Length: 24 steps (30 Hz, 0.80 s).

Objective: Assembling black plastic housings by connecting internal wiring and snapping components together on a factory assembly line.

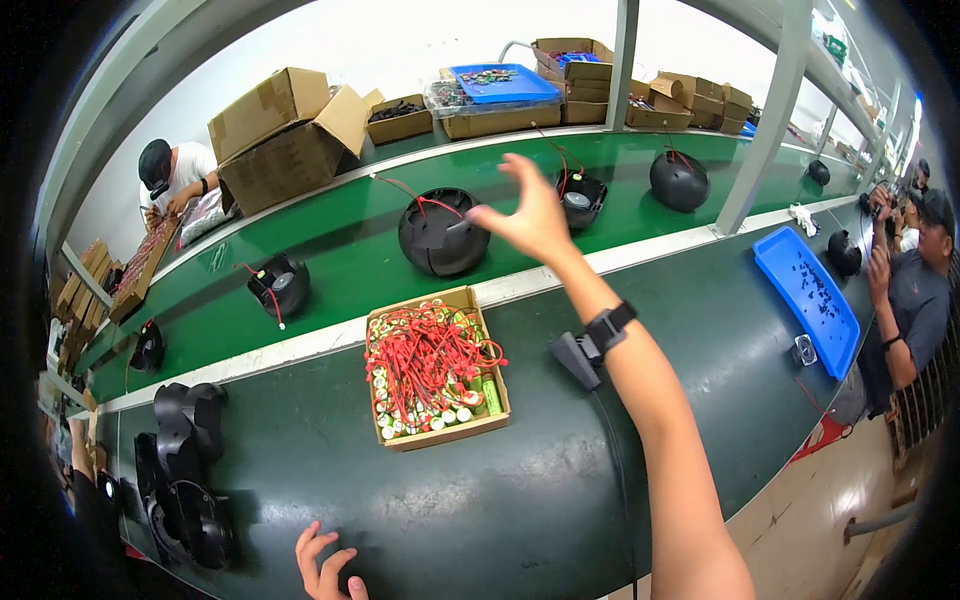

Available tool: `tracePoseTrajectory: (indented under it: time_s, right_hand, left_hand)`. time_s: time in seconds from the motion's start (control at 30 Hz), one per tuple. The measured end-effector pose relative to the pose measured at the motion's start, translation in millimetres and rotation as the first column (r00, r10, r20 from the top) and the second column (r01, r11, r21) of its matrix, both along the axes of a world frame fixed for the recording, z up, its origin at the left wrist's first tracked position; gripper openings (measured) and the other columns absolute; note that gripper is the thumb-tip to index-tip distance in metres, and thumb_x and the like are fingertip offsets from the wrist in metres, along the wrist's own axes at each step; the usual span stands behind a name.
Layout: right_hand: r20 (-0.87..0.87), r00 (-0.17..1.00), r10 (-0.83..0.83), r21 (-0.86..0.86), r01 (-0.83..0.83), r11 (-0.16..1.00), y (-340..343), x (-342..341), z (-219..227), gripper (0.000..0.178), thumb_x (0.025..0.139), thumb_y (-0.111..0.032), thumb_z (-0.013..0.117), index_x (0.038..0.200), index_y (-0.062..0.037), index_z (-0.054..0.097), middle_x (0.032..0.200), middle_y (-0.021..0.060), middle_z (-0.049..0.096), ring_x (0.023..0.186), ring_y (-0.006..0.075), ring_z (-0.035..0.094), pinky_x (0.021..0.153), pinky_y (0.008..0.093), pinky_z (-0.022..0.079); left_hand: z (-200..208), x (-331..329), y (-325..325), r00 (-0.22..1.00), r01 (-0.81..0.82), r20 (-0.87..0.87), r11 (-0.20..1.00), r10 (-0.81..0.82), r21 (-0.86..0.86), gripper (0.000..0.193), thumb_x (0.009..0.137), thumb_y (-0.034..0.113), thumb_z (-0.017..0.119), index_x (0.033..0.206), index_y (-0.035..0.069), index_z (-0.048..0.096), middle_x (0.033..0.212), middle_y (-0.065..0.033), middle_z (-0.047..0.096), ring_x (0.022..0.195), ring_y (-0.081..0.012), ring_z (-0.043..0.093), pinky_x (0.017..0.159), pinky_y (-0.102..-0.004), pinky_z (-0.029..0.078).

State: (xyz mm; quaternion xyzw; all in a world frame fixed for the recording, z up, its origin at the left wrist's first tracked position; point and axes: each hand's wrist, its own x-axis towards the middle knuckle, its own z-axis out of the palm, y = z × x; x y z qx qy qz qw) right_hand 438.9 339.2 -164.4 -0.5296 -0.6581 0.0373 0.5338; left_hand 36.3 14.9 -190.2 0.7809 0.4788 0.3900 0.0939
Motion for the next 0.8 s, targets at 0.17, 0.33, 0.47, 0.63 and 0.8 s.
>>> tracePoseTrajectory:
  time_s: [0.17,0.33,0.47,0.63,0.8]
  right_hand:
    - [0.476,0.778,-0.409,-0.054,0.49,0.87,-23.5,73.5,-23.8,0.055,0.069,-0.02,0.078,0.117,-0.0047,0.054,0.104,0.0161,0.065,0.099,0.0358,0.062,0.083,0.0449,0.05]
    - [0.419,0.791,-0.447,-0.022,0.501,0.865,-68.5,87.9,-13.1,0.03,0.074,-0.015,0.075,0.099,-0.0023,0.066,0.089,0.0165,0.067,0.089,0.0327,0.066,0.076,0.0425,0.052]
    - [0.165,0.959,-0.23,-0.048,0.241,0.969,-147.2,61.7,19.8,0.024,0.074,-0.012,0.075,0.082,0.0034,0.058,0.067,0.0136,0.054,0.063,0.0255,0.054,0.064,0.0318,0.045]
    - [0.256,0.944,0.209,0.04,-0.226,0.973,-268.0,-50.4,62.0,0.03,0.069,-0.011,0.082,0.071,0.0022,0.055,0.066,0.0117,0.052,0.058,0.0261,0.053,0.057,0.0321,0.046]
    - [0.111,0.755,0.647,0.006,-0.651,0.759,-321.4,-138.9,38.6,0.029,0.071,-0.015,0.083,0.072,0.0004,0.059,0.072,0.0098,0.062,0.07,0.0267,0.066,0.08,0.0389,0.058]
  left_hand:
    - [-2.8,1.8,2.7,1.0,0.005,0.009,1.0,-0.006,0.014,0.025,0.086,0.019,0.057,0.096,-0.002,0.066,0.114,-0.0225,0.059,0.115,-0.0458,0.051,0.099,-0.0519,0.04]
    - [-2.5,2.5,0.0,0.998,-0.026,0.053,0.999,0.024,0.04,0.021,0.084,0.016,0.059,0.096,0.0,0.066,0.114,-0.0218,0.059,0.116,-0.0444,0.051,0.1,-0.0519,0.039]
    - [-15.2,-2.8,-0.6,0.983,-0.017,0.182,1.0,0.017,-0.006,0.02,0.082,0.014,0.052,0.09,-0.002,0.062,0.114,-0.0208,0.055,0.118,-0.0431,0.05,0.099,-0.0523,0.038]
    - [-2.5,12.5,-7.7,0.771,0.242,0.63,0.958,-0.094,-0.153,0.069,0.073,0.025,0.078,0.13,0.0,0.048,0.138,-0.0215,0.041,0.129,-0.0375,0.043,0.103,-0.0504,0.039]
    - [31.4,52.7,-5.4,0.27,0.656,0.961,0.741,-0.056,-0.141,0.14,0.056,0.028,0.094,0.152,0.008,-0.006,0.153,-0.0188,0.019,0.14,-0.0335,0.029,0.109,-0.0483,0.033]
